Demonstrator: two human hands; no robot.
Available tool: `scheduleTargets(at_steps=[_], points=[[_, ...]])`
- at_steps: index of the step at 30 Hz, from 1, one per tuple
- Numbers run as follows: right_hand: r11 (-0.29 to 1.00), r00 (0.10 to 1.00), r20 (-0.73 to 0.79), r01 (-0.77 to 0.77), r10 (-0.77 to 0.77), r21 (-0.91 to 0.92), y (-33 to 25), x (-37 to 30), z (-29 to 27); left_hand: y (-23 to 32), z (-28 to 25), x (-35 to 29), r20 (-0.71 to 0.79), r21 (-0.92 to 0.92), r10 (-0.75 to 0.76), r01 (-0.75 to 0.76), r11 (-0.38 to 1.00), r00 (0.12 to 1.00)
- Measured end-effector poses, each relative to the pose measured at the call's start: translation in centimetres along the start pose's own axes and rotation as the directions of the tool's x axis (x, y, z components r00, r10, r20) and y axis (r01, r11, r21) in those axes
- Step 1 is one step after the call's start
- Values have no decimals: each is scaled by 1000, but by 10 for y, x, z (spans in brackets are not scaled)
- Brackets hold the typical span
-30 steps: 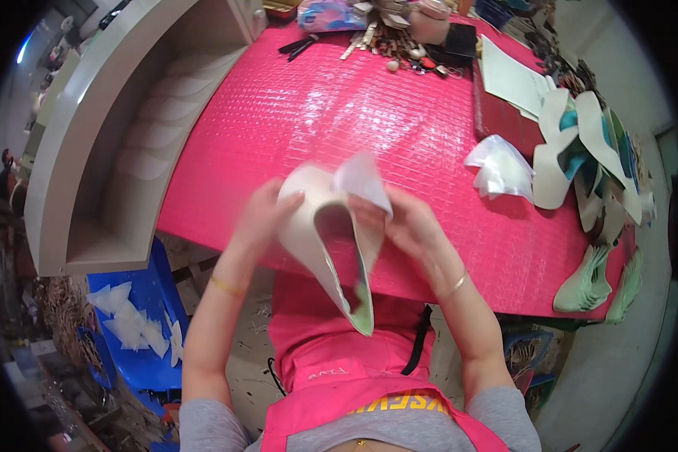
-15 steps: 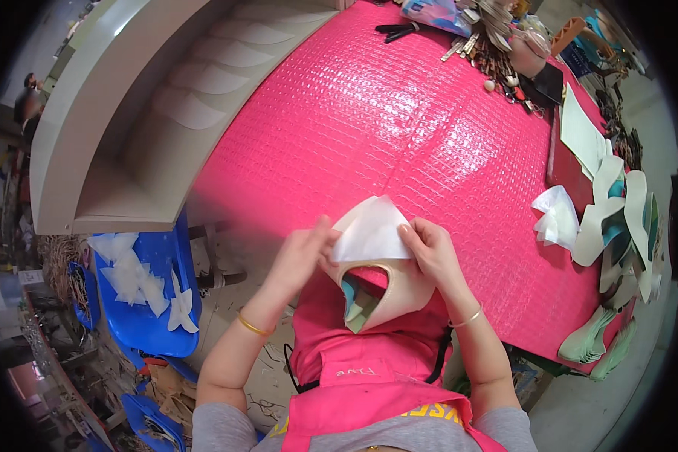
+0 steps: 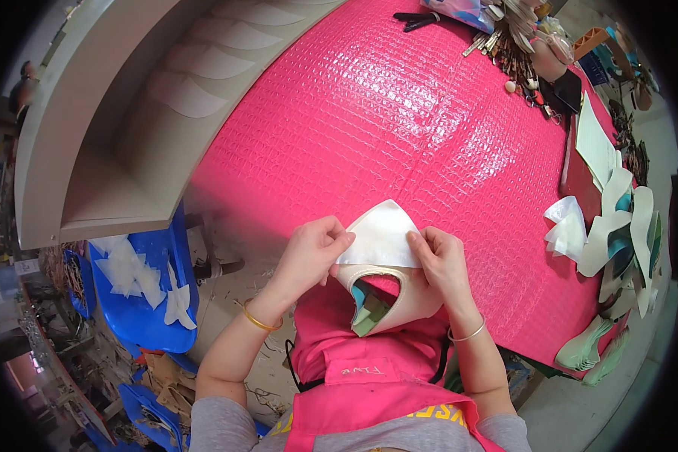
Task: Assembling shoe components by inserting and aligning lining material into the shoe upper.
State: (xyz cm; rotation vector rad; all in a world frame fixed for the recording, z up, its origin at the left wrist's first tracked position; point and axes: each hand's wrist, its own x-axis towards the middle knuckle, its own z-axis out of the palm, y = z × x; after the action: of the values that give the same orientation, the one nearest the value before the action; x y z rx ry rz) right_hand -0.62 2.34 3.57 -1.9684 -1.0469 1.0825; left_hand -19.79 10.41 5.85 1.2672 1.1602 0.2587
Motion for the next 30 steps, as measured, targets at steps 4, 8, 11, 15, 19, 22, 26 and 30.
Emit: scheduleTargets(at_steps=[4,8,11,15,19,22,26,30], points=[[998,999,-11,43,-44,-54,-4,-1,0,1,-1,1,24,13,-11,11,1000,1000],[921,986,-29,145,-166,-361,-9,-3,0,7,-1,0,37,112,2,-7,994,999],[772,977,-29,150,-212,-618,-12,-9,-11,-3,0,3,11,310,127,-124,943,992],[697,908,118,387,-402,-604,-14,-28,-5,-7,5,2,-56,633,385,-266,727,921],[458,716,403,684,-570,-568,-15,-32,25,-12,-1,-8,-75,495,339,-260,829,938],[466,725,433,681,-535,-565,-16,-32,24,-24,-6,-29,-175,247,181,-135,959,968],[475,727,393,674,-563,-566,-22,-28,26,-42,3,-44,-280,706,538,-209,677,795],[435,693,409,704,-594,-562,-13,-15,20,-50,17,-49,120,712,686,-544,444,718]])
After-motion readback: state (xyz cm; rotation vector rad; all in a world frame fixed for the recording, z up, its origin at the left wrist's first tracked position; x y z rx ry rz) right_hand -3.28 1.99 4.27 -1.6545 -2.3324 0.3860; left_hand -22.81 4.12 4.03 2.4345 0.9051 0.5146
